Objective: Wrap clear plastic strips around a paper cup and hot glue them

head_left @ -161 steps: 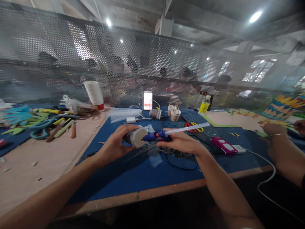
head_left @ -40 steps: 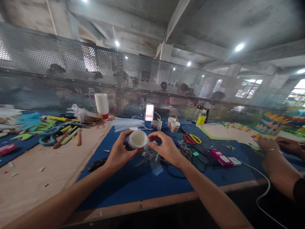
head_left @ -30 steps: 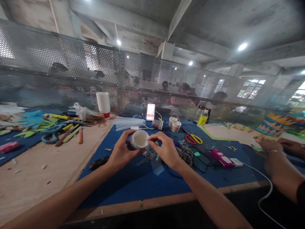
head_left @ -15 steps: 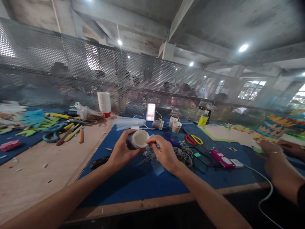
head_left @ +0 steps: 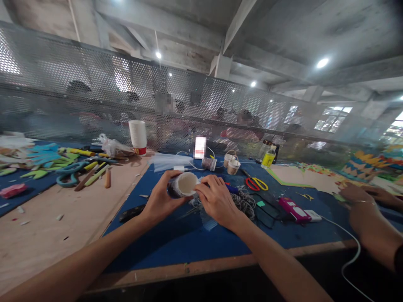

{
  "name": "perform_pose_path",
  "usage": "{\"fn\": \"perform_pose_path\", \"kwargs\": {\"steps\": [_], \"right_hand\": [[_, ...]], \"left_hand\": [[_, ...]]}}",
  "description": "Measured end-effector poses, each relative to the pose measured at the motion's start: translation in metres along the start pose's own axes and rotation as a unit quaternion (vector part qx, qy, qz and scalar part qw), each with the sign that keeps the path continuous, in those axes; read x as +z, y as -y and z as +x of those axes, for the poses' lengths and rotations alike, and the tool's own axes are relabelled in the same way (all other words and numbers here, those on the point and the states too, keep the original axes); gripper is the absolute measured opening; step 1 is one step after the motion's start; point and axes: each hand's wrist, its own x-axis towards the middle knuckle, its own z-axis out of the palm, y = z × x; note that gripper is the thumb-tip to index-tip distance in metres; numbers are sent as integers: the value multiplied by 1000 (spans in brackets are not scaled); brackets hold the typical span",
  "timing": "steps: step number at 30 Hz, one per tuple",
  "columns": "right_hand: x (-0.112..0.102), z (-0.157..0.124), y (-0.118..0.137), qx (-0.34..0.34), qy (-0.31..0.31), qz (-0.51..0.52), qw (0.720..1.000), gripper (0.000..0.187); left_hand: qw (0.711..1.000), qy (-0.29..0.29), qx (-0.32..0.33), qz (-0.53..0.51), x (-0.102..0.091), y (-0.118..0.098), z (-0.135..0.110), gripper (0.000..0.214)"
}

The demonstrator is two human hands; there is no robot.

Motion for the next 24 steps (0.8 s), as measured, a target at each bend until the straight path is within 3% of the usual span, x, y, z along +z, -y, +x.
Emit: {"fn": "perform_pose_path", "kwargs": {"steps": [10, 14, 18, 24], "right_hand": [[-4, 0, -4, -76, 36, 22, 996, 23], [-2, -1, -5, -41, -10, 113, 993, 41], [-2, -1, -9, 17, -73, 143, 987, 36], [1, -3, -13, -26, -37, 76, 996, 32]], "left_hand": [[1000, 20, 19, 7, 0, 0, -1, 59], [1000, 4, 1, -4, 0, 1, 1, 62], [1000, -1, -15, -22, 1, 3, 2, 63], [999, -2, -22, -27, 2, 5, 1, 63]]}}
